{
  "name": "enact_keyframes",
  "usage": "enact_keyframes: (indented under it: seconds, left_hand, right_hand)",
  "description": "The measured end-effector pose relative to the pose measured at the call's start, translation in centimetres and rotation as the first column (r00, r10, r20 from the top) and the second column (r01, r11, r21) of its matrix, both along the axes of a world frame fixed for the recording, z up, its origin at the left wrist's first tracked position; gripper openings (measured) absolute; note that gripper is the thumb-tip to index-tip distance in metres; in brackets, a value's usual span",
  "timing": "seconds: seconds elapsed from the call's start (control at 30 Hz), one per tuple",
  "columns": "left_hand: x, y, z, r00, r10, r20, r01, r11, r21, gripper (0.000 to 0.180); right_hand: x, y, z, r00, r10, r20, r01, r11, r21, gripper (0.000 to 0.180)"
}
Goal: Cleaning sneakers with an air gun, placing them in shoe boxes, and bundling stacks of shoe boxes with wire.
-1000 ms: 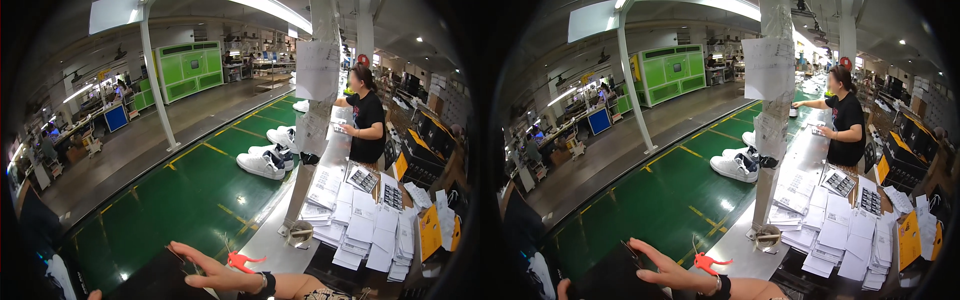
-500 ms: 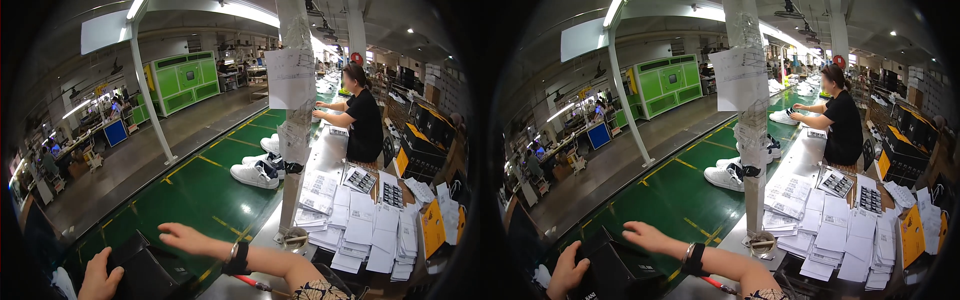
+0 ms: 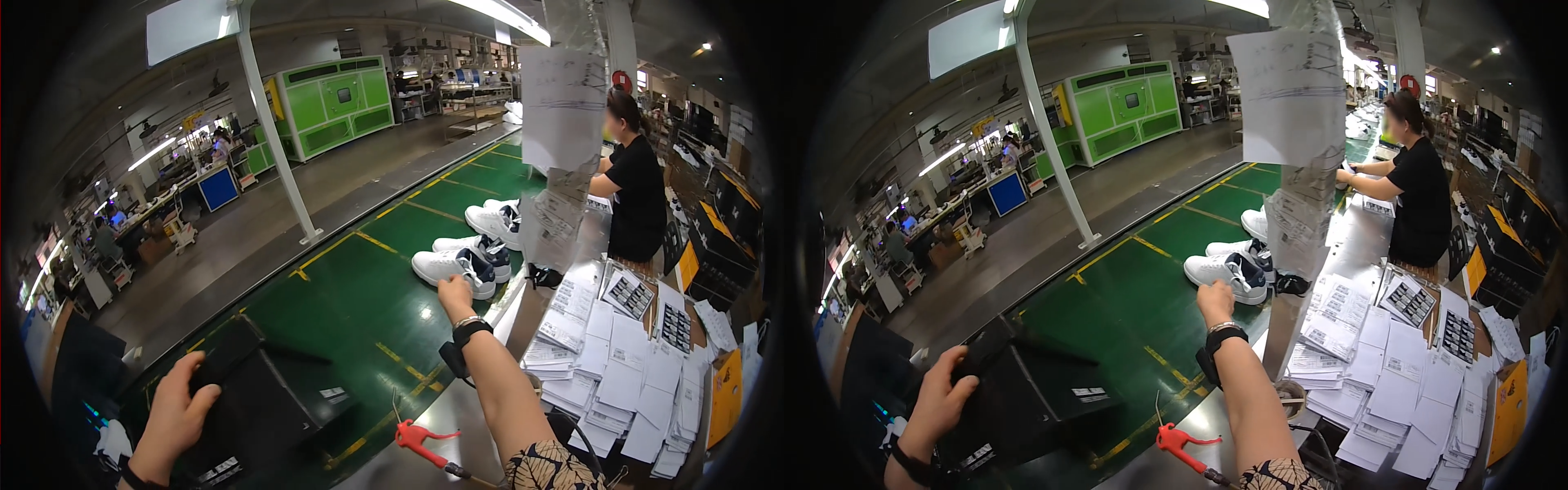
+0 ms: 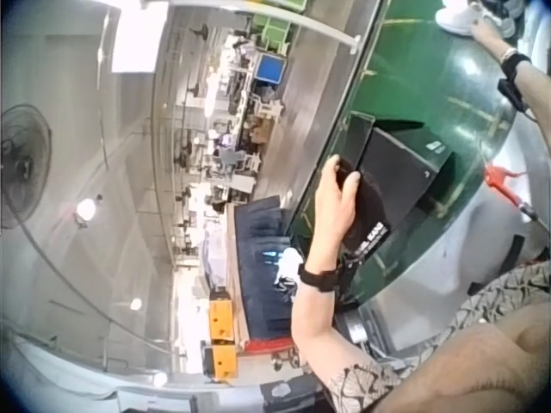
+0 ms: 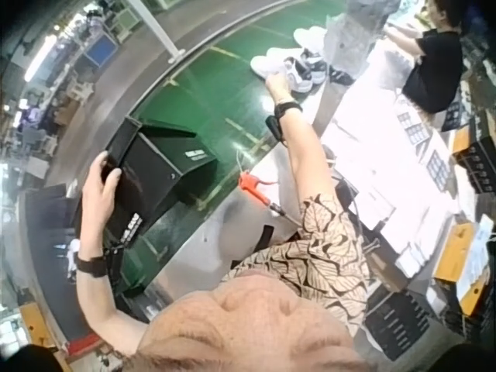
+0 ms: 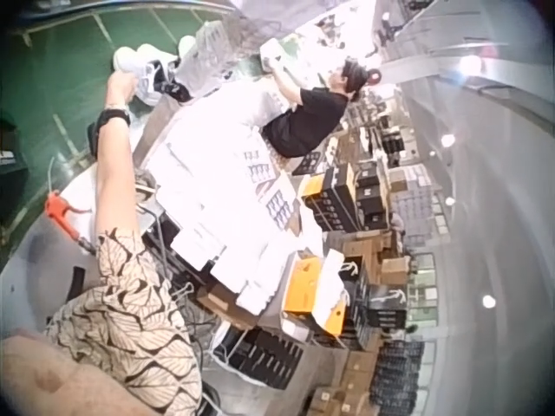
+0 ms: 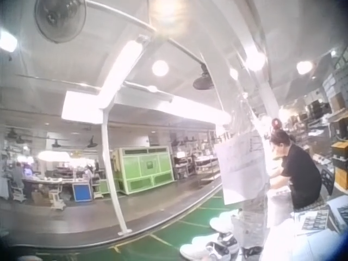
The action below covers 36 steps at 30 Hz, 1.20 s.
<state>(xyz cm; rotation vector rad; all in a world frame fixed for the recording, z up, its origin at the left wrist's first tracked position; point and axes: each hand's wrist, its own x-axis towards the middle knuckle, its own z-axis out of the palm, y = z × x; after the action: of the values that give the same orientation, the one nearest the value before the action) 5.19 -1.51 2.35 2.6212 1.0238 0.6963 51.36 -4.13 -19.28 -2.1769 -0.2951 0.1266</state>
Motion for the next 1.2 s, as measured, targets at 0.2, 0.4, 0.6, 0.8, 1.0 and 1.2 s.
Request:
enact_keyframes:
  seconds: [0.2,0.4,0.6,0.8,1.0,1.2]
  left_hand:
    - [3.3,1.8,-2.5,0.978,0.082,-0.194,-0.053,0.988,0.148,0.044]
    - [2.6,1.6,-4.2,0.977,0.158,-0.141,-0.117,0.957,0.266,0.04]
    - [2.3,1.1,-5.1,0.972,0.199,-0.125,-0.15,0.936,0.32,0.039]
    - [2.4,-1.2,-4.3,0.948,0.248,-0.2,-0.189,0.943,0.273,0.042]
    - [2.6,-1.2,-4.4,0.944,0.258,-0.206,-0.205,0.947,0.247,0.043]
    - [3.1,-1.4,-3.9,0.944,0.266,-0.194,-0.22,0.948,0.23,0.043]
  right_hand:
    - [0.9,0.5,-1.2,0.987,-0.116,-0.112,0.121,0.992,0.04,0.044]
    - [4.3,0.5,-3.0,0.936,-0.33,-0.12,0.335,0.942,0.029,0.044]
    - [9.7,0.6,-3.8,0.949,-0.312,-0.054,0.313,0.95,0.005,0.045]
    - [11.6,0.3,-3.0,0.978,-0.184,0.096,0.198,0.968,-0.154,0.042]
    - [12.9,0.6,-3.8,0.983,-0.148,0.107,0.18,0.891,-0.417,0.059]
    - [14.3,1.6,-5.3,0.939,-0.184,0.29,0.297,0.86,-0.414,0.061]
